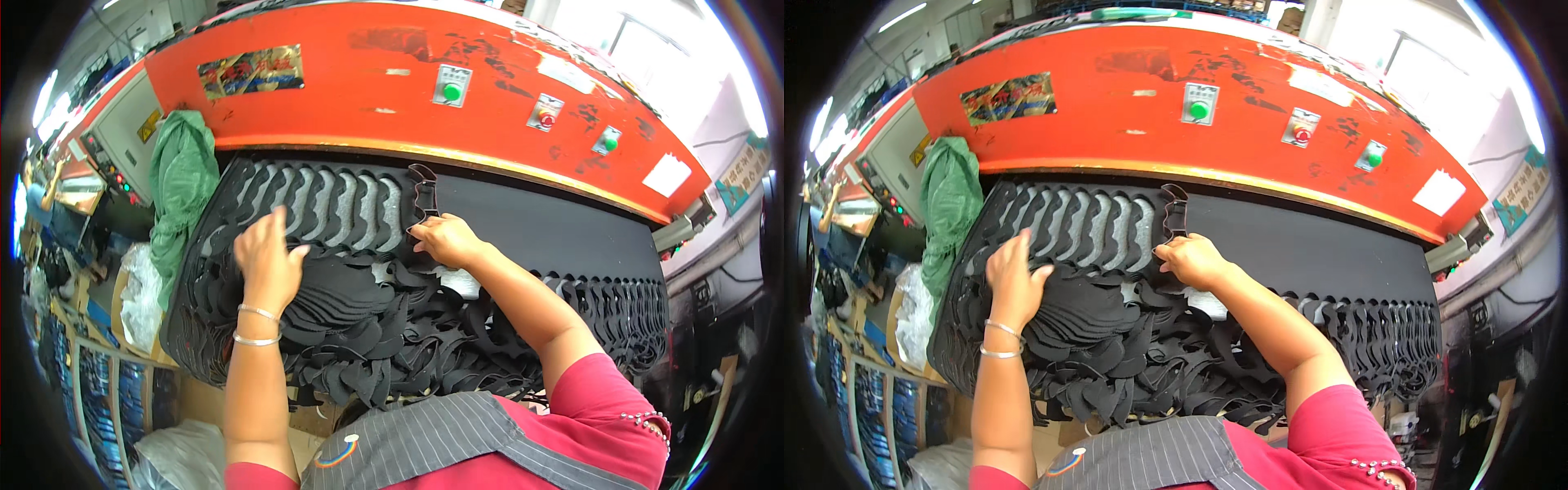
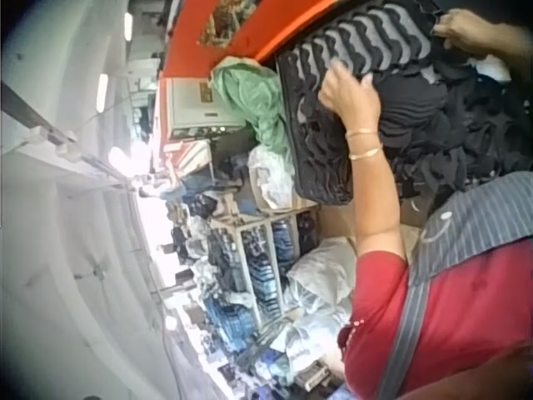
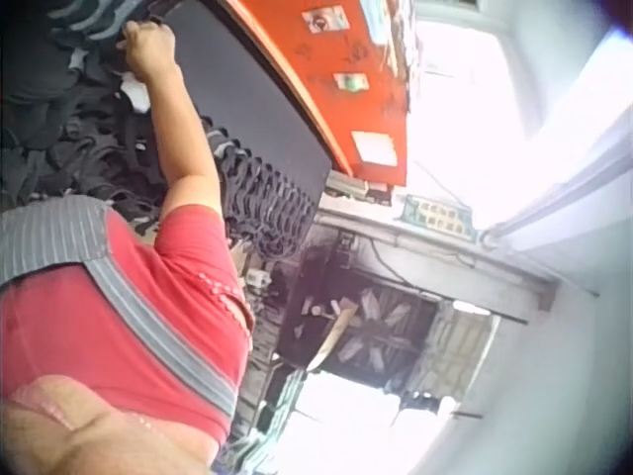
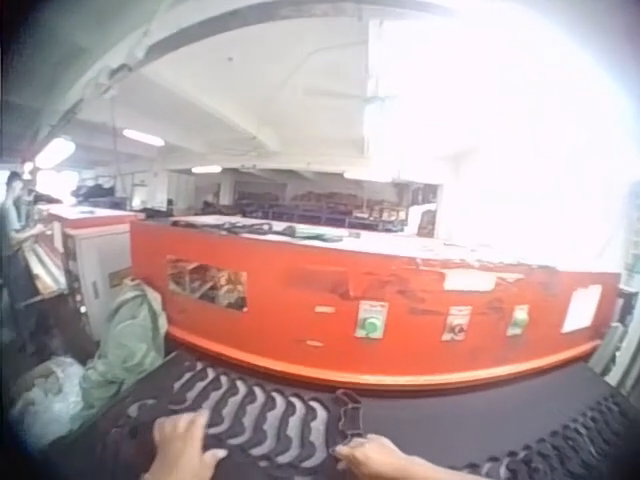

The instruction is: Cutting and organizing shoe upper components using a industrial hydraulic press and metal dies.

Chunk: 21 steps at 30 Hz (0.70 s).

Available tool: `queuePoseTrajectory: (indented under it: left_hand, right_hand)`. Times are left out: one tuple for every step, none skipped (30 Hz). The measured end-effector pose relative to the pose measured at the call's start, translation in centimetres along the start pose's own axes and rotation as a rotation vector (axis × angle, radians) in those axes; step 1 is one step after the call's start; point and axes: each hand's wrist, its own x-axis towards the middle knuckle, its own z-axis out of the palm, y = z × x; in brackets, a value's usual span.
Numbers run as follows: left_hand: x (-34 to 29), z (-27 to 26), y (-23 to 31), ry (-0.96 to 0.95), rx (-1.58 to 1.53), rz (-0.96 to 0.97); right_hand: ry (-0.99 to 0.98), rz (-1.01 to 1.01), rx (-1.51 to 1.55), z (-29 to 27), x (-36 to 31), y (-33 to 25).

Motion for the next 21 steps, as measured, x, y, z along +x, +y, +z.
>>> queuePoseTrajectory:
  left_hand:
    - [1.1,-0.9,1.2,-0.114,-0.08,0.052]
    - [1.8,0.0,2.2,-0.143,-0.146,0.125]
    - [2.2,1.1,3.0,-0.171,-0.209,0.193]
    - [2.5,2.6,4.1,-0.268,-0.215,0.245]
    - [2.7,4.4,5.1,-0.367,-0.222,0.298]
    - [2.4,6.1,5.9,-0.41,-0.189,0.298]
    - [1.9,8.0,6.3,-0.453,-0.16,0.302]
    - [0.9,10.5,6.0,-0.424,-0.22,0.266]
    - [0.5,11.5,6.7,-0.401,-0.29,0.249]
    - [0.0,12.2,6.9,-0.433,-0.279,0.231]
    - [-0.2,12.9,7.0,-0.44,-0.291,0.227]
    - [-0.3,13.1,7.2,-0.412,-0.263,0.26]
    - [-0.5,13.2,7.3,-0.383,-0.234,0.292]
    - [-0.7,13.2,7.4,-0.396,-0.243,0.294]
    - [-0.5,13.2,7.2,-0.394,-0.262,0.297]
    - [-0.3,13.1,7.1,-0.392,-0.281,0.3]
    - [-0.1,13.1,7.0,-0.389,-0.3,0.304]
    - [-0.2,13.0,7.0,-0.39,-0.305,0.306]
    - [-0.3,13.0,6.9,-0.395,-0.309,0.305]
    - [-0.5,13.1,6.9,-0.369,-0.283,0.319]
    - [-0.6,13.0,7.0,-0.341,-0.258,0.332]
  right_hand:
    - [0.023,-0.034,-0.018,0.5,0.6,-0.1]
    - [0.031,-0.026,-0.011,1.8,0.7,-0.1]
    - [0.021,-0.042,-0.005,2.3,0.9,-0.2]
    - [0.059,-0.047,-0.016,2.7,0.8,-0.1]
    - [0.097,-0.051,-0.027,3.0,0.6,0.1]
    - [0.081,-0.038,0.023,3.3,0.4,0.3]
    - [0.067,-0.044,0.027,3.5,0.3,-0.1]
    - [0.191,-0.061,0.088,3.7,0.4,-0.5]
    - [0.313,-0.056,0.141,3.9,-0.2,-0.2]
    - [0.272,0.03,0.19,4.6,-0.6,0.4]
    - [0.258,0.036,0.189,5.2,-0.6,0.8]
    - [0.382,0.171,0.161,5.3,-0.4,0.1]
    - [0.505,0.305,0.13,5.5,-0.4,-0.1]
    - [0.357,0.335,0.123,5.4,-0.3,0.6]
    - [0.214,0.348,0.122,5.1,0.2,0.9]
    - [0.218,0.34,0.172,5.4,0.4,1.4]
    - [0.224,0.331,0.222,5.6,0.3,1.8]
    - [0.218,0.335,0.224,5.5,0.4,1.8]
    - [0.237,0.313,0.225,5.4,0.5,1.6]
    - [0.255,0.293,0.227,5.3,0.6,1.4]
    - [0.249,0.294,0.226,5.2,0.5,1.4]
